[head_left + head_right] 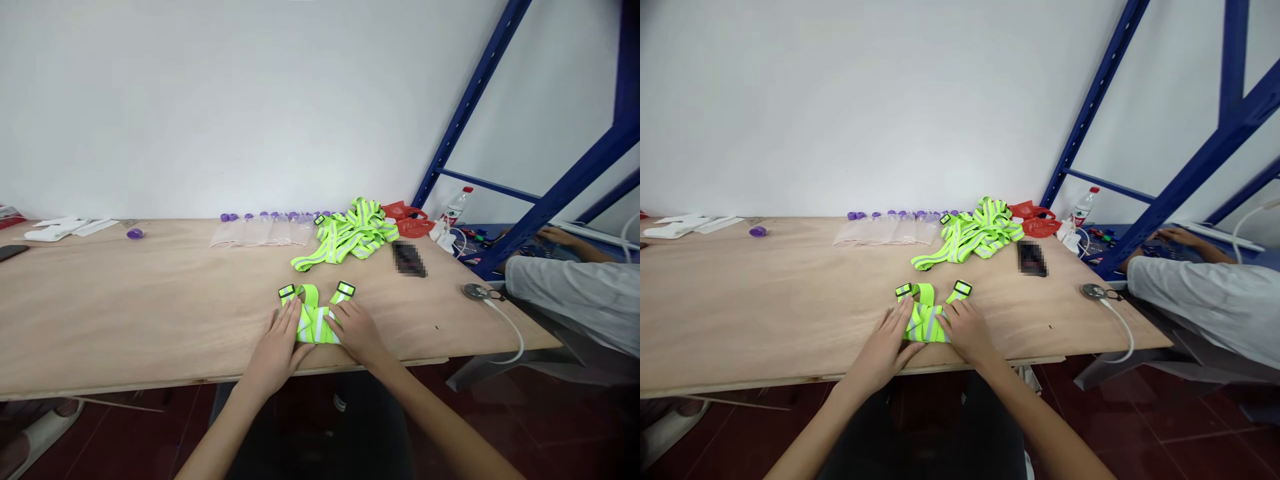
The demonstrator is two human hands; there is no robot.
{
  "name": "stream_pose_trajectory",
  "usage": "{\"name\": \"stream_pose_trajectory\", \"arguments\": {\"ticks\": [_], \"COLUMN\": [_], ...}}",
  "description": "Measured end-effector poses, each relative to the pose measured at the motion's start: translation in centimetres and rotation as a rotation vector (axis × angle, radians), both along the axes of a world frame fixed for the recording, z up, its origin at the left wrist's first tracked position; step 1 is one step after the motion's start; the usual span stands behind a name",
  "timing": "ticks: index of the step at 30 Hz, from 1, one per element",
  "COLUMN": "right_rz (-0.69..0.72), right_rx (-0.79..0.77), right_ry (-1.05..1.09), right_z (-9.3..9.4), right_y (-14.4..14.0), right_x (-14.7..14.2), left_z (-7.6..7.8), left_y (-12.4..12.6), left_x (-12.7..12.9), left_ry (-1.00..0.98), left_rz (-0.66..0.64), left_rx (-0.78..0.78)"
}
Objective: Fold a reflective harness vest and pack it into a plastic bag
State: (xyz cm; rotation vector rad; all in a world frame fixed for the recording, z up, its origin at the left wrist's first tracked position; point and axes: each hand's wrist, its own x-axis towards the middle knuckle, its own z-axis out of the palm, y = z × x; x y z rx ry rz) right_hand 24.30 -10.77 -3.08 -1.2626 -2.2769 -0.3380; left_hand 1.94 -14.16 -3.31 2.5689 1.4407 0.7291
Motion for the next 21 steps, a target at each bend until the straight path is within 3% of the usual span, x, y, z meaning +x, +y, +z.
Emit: {"name": "stream_pose_trajectory", "arguments": {"ticks": [3,11,17,21], "right_rz": [-0.013,0.107,0.146,0.187], "right_rx": [0.049,0.155,0.028,-0.096], "right_ry": [-0.006,0.001,0.031,0.002], "right_z": [0.0,0.1,0.7,1.4], "right_y": [-0.2,-1.0,-3.0,-5.3], "right_x": [-0.1,-0.4,-0.2,0.4], "left_z": [0.3,1.4,1.3,1.2], "left_y": [-0.1,0.3,-0.2,-1.2], "left_x": [0.0,1.3,1.6,0.9], "left_ry": [0.076,0.088,0.010,-0.069], "left_rz": [-0.005,0.082,0.089,0.012], "left_rx": [0.025,0.051,0.134,0.212]}}
